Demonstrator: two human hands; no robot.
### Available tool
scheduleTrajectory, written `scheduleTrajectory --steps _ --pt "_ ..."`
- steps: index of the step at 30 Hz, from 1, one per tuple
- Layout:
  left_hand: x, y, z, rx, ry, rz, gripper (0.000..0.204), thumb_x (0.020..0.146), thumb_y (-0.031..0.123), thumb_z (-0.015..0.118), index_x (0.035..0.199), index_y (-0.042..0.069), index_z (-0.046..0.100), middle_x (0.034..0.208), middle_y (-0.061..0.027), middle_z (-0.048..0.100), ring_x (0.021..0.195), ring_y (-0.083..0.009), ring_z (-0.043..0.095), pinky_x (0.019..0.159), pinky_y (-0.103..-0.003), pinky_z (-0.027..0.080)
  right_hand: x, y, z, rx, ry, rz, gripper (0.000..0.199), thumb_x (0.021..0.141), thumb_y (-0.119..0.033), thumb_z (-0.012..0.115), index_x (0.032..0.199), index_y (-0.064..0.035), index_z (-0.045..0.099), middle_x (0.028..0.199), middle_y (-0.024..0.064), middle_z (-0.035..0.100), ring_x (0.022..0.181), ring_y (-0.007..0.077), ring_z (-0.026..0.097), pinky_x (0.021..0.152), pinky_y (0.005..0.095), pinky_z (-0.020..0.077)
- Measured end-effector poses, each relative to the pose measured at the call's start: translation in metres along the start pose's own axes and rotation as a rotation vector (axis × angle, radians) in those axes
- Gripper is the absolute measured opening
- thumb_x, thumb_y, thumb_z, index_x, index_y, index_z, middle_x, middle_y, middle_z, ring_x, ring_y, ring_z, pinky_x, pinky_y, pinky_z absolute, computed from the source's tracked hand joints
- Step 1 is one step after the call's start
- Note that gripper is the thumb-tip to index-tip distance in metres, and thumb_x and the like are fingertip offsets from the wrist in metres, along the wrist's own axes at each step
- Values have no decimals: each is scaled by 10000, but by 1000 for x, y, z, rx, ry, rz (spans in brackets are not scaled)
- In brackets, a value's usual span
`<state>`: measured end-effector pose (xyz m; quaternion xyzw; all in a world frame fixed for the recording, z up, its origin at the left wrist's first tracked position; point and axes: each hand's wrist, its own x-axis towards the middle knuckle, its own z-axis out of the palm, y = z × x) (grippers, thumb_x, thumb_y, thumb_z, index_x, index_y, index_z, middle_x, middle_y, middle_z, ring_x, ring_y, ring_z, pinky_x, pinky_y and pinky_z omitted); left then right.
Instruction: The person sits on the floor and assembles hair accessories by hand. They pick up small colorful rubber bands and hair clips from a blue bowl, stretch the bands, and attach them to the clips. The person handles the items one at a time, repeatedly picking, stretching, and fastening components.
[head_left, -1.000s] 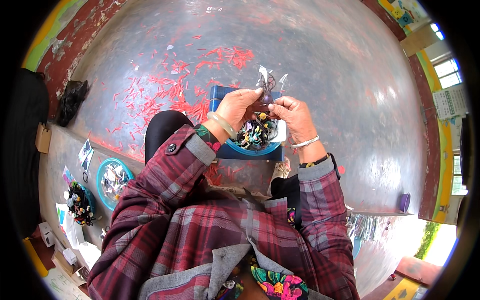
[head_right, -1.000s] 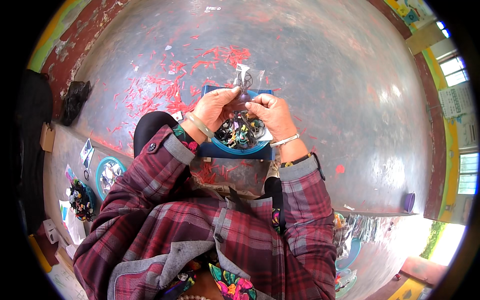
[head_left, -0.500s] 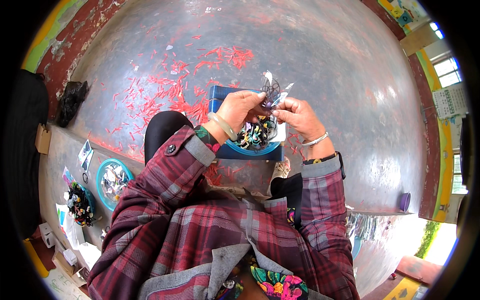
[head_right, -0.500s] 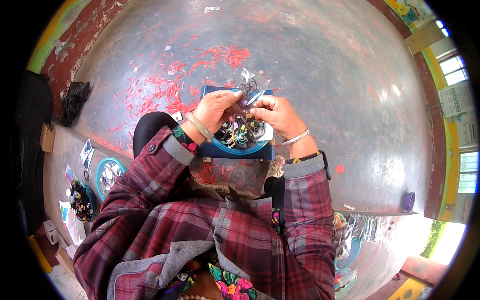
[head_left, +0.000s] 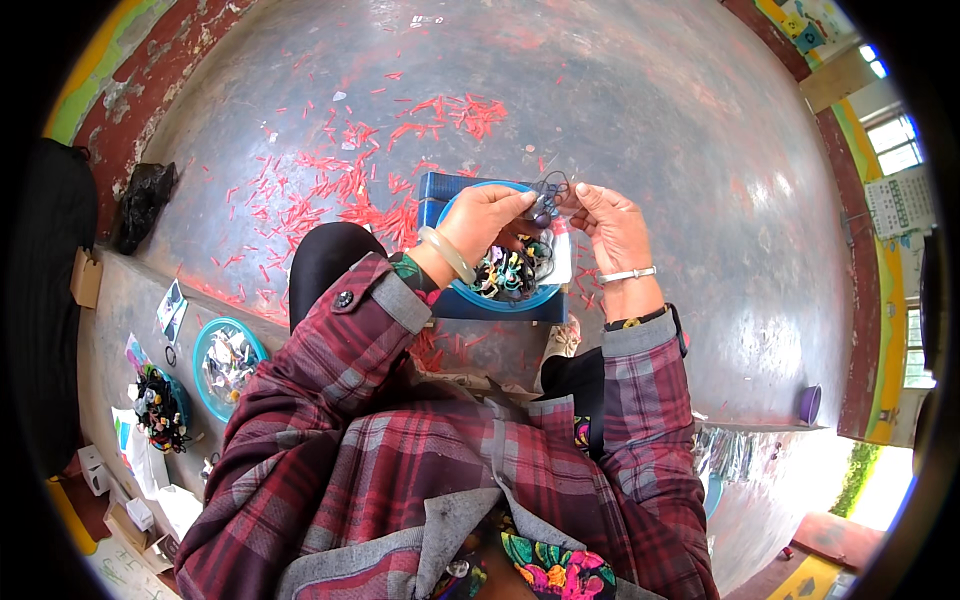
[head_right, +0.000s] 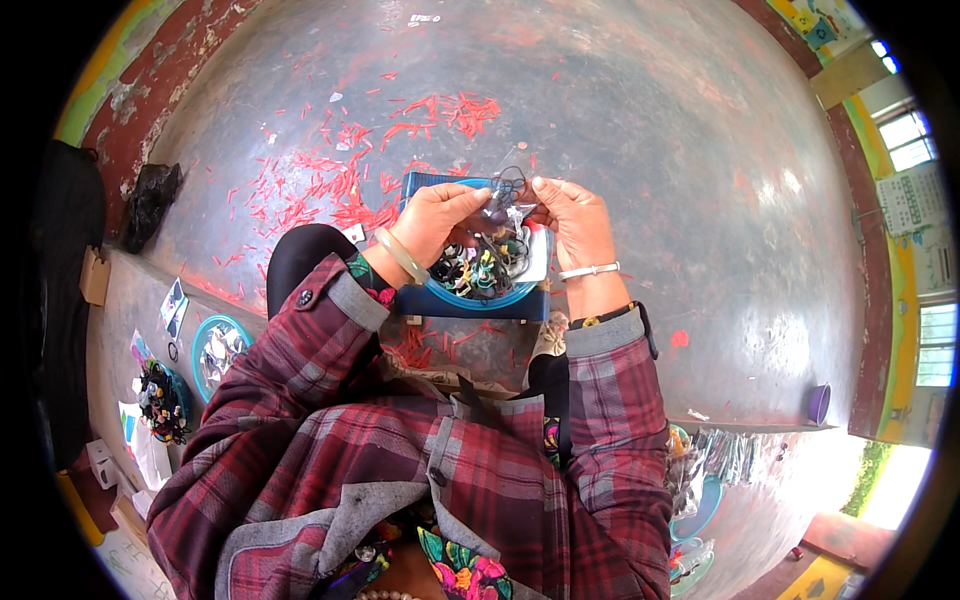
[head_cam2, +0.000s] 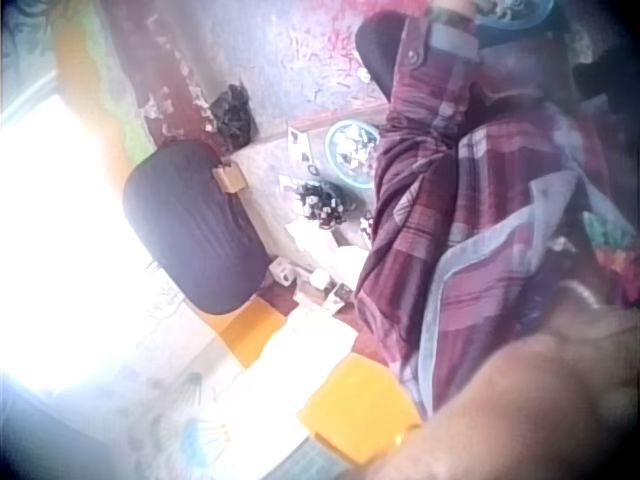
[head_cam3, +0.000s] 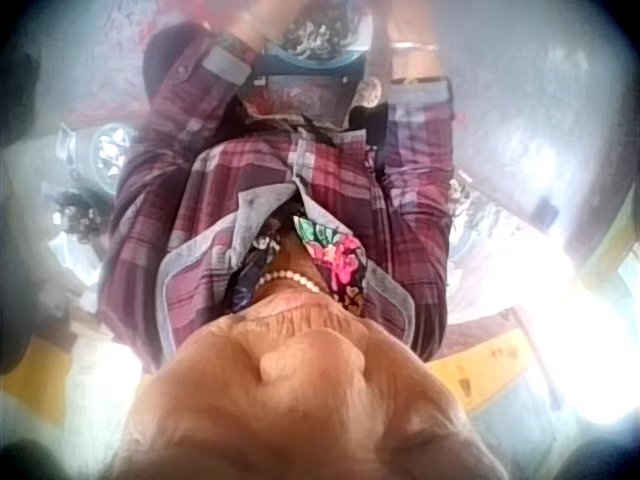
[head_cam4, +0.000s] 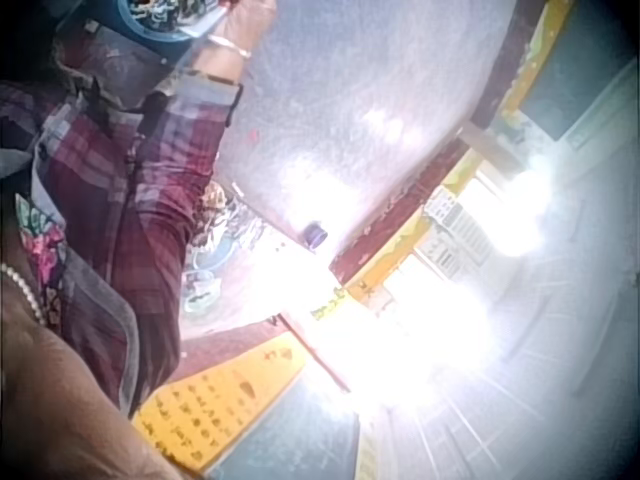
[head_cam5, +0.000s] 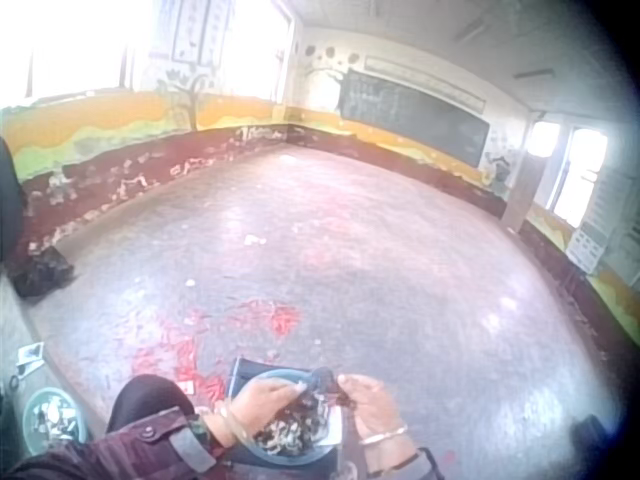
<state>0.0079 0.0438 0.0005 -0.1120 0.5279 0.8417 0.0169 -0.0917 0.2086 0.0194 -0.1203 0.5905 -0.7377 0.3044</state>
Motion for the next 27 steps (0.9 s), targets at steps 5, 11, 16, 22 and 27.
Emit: scheduleTrajectory --steps 5,11,16,22,27 --pt "-5 8 5 -157 -52 -88 235 873 167 567 1020 -16 555 931 -89 620 843 -180 639 543 -181 501 -1 2 3 30 35 26 231 807 -214 647 920 -13 637 842 107 663 739 162 614 679 280 458" --pt "4 -5 -3 -206 -33 -138 211 866 132 571 1010 -22 555 923 -76 612 806 -144 626 586 -164 517 -4 1 13 84 49 25 208 816 -179 640 910 5 617 819 105 658 689 154 623 600 235 465" --pt "6 -5 -5 -307 -42 -138 198 876 107 549 1022 -26 557 922 -72 607 795 -114 607 636 -168 526 -3 3 10 69 46 24 228 817 -200 638 924 0 615 843 118 660 733 185 641 626 252 474" --pt "6 -5 -3 -350 -37 -96 205 882 108 537 1023 -40 556 933 -90 603 825 -139 609 671 -194 537 1 6 7 68 42 21 266 828 -227 627 957 5 606 870 127 655 746 188 636 632 268 490" --pt "9 -7 -13 -423 -3 5 186 875 113 549 981 -39 561 926 -103 604 822 -182 612 711 -253 538 8 9 0 -20 98 16 332 852 -289 593 1005 5 580 893 129 644 736 181 636 606 258 492"
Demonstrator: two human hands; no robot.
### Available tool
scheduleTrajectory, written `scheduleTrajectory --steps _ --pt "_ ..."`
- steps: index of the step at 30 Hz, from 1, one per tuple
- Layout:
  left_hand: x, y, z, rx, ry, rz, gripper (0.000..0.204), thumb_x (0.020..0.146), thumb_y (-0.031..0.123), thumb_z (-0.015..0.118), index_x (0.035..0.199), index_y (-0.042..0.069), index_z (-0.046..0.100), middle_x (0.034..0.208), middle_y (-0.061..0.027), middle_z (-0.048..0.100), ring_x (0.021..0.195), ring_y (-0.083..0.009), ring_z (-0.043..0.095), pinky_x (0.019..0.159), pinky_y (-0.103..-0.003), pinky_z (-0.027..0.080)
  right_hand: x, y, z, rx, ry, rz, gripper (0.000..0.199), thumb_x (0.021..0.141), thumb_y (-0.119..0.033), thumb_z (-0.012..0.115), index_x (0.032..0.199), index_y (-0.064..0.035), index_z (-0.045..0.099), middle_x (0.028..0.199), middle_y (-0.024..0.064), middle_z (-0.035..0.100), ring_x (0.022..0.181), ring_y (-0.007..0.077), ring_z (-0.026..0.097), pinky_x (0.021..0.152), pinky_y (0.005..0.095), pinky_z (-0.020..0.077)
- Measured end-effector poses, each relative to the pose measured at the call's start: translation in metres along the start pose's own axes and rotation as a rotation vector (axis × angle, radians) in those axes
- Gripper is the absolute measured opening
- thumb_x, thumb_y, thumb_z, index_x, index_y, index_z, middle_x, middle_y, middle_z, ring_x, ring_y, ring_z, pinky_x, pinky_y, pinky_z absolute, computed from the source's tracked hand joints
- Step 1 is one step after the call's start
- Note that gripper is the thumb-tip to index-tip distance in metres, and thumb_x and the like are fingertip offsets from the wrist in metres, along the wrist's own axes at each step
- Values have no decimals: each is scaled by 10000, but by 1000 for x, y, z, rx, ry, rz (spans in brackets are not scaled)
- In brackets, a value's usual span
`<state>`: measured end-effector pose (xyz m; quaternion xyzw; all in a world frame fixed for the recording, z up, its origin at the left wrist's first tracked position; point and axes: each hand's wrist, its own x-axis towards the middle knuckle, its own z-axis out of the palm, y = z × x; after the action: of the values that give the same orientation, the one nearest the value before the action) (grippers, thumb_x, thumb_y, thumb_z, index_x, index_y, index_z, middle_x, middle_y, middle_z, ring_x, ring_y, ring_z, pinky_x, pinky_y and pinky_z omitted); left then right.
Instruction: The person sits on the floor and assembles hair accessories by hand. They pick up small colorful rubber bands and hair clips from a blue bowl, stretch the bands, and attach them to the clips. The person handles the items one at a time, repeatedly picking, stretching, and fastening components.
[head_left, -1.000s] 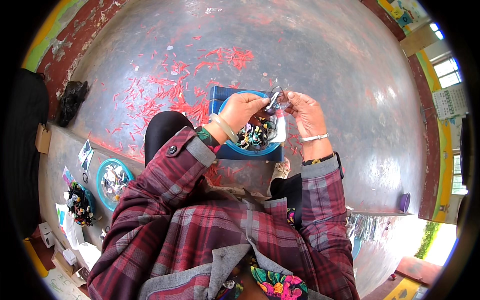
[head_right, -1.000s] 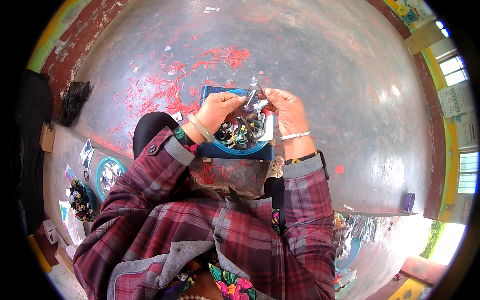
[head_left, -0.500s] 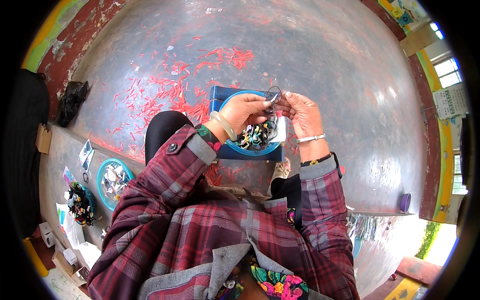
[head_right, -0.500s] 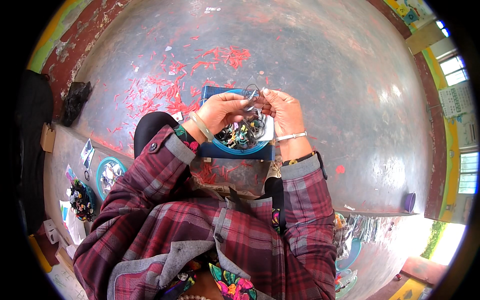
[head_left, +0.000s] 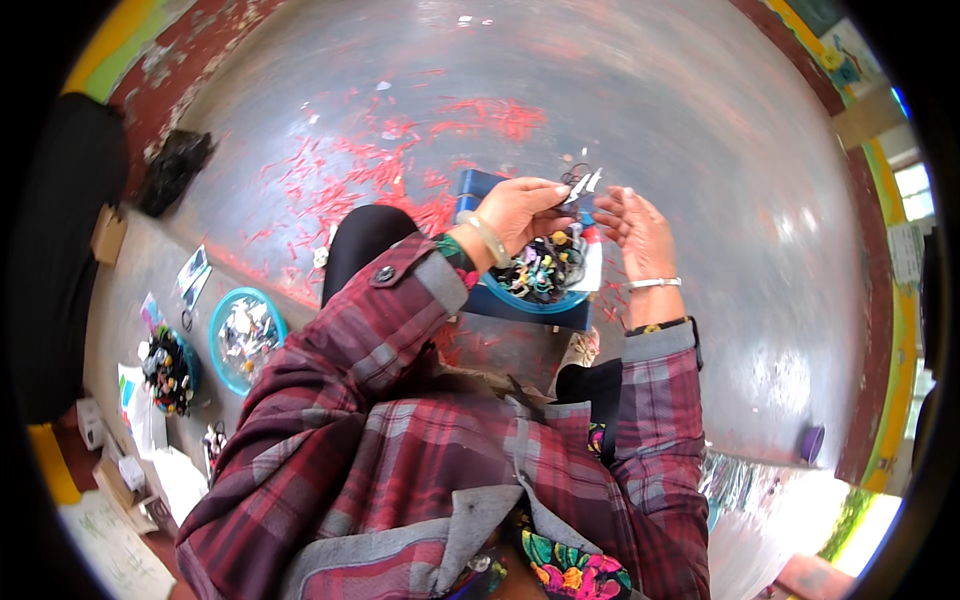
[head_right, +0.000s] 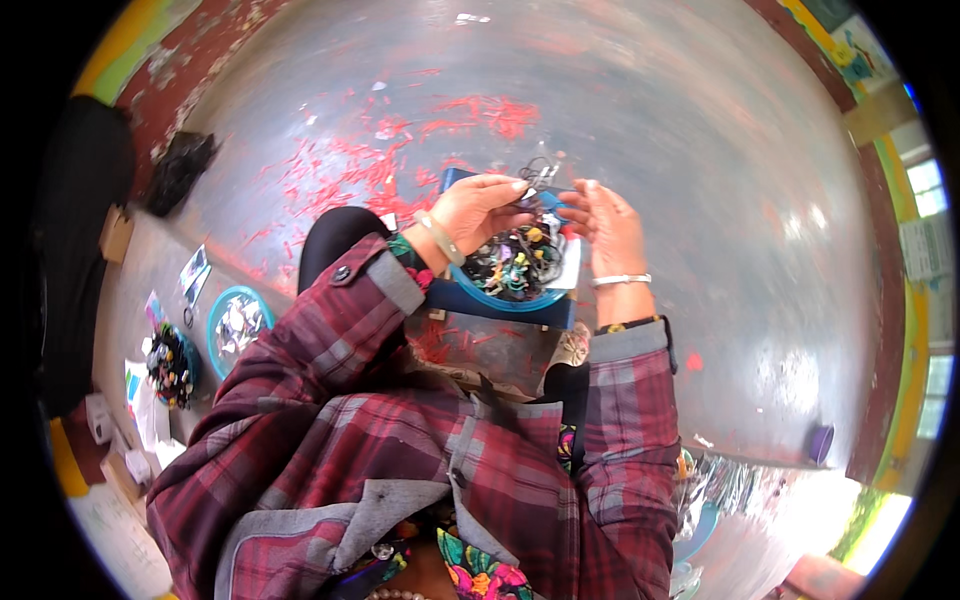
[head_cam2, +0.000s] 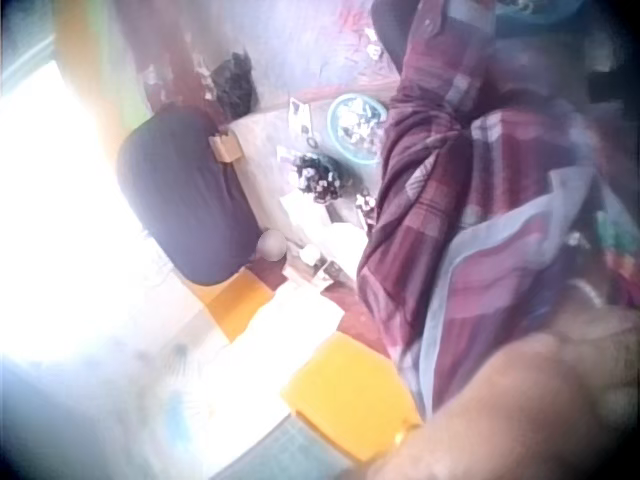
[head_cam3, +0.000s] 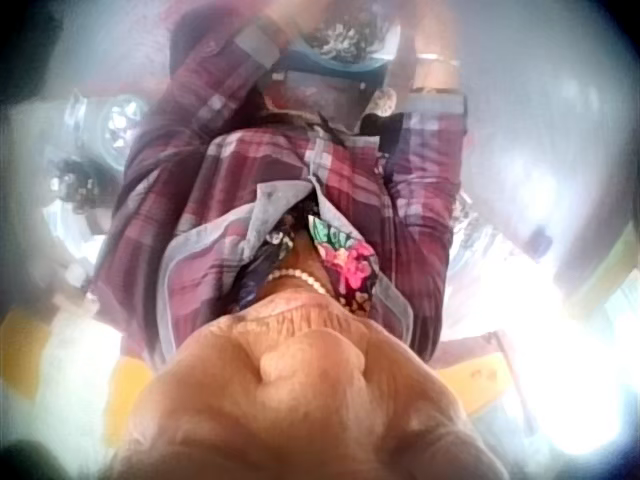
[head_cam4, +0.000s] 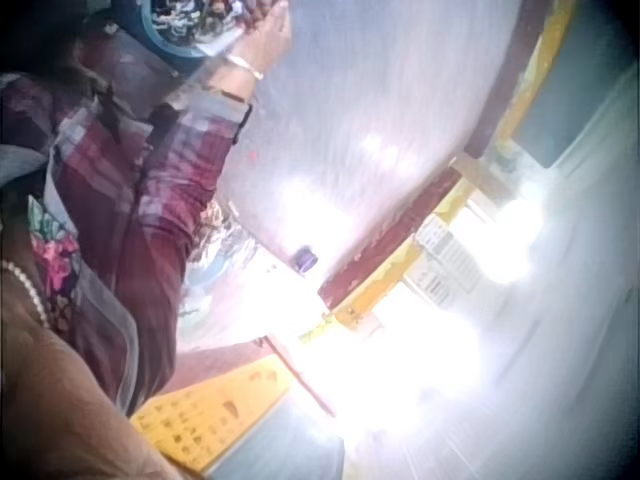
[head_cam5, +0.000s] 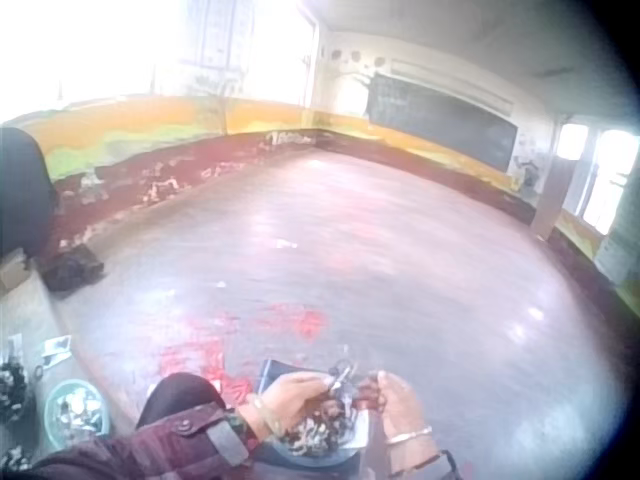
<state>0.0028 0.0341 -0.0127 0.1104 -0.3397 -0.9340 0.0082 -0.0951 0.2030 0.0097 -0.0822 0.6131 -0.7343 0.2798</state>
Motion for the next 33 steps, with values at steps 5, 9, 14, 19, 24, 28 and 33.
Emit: scheduleTrajectory --steps 5,9,14,19,24,28,33 --pt "-20 17 -3 -50 45 111 197 866 90 556 992 -61 549 935 -133 601 829 -221 622 720 -281 545 4 3 -12 -155 4 59 344 867 -329 560 1027 -24 578 895 87 649 742 135 622 601 219 439" --pt "-63 46 -11 -98 82 234 196 865 72 547 1020 -48 536 958 -148 603 858 -245 629 714 -276 549 10 12 -18 -195 -51 130 332 874 -286 553 1026 9 567 876 95 643 701 131 626 585 205 461" --pt "-156 86 -67 32 197 429 188 876 74 522 1024 -40 548 987 -163 605 888 -228 613 776 -303 524 6 22 -16 -257 -81 162 310 878 -246 550 1029 24 561 858 100 641 682 130 630 584 203 477" --pt "-273 106 -176 438 730 532 208 860 140 570 991 -19 600 912 -39 619 787 -127 596 697 -250 495 7 21 -12 -287 -128 172 300 882 -240 543 1026 22 568 860 106 647 690 123 635 590 201 482" --pt "-421 90 -299 176 1203 778 177 819 149 613 953 34 629 860 -60 637 708 -126 598 602 -208 470 6 25 -13 -341 -124 187 301 883 -242 543 1024 23 566 862 102 649 695 121 636 590 201 482" --pt "-468 73 -311 253 1696 691 184 784 134 627 902 -6 648 802 -67 634 642 -148 600 522 -245 509 7 25 -14 -374 -133 196 301 885 -239 537 1036 21 559 862 100 649 691 114 632 580 198 471" --pt "-478 49 -329 482 1913 552 194 776 159 621 862 -6 675 724 -71 645 537 -135 593 481 -246 486 11 30 -14 -393 -126 208 281 884 -232 535 1019 12 574 853 92 651 680 106 627 558 193 463"
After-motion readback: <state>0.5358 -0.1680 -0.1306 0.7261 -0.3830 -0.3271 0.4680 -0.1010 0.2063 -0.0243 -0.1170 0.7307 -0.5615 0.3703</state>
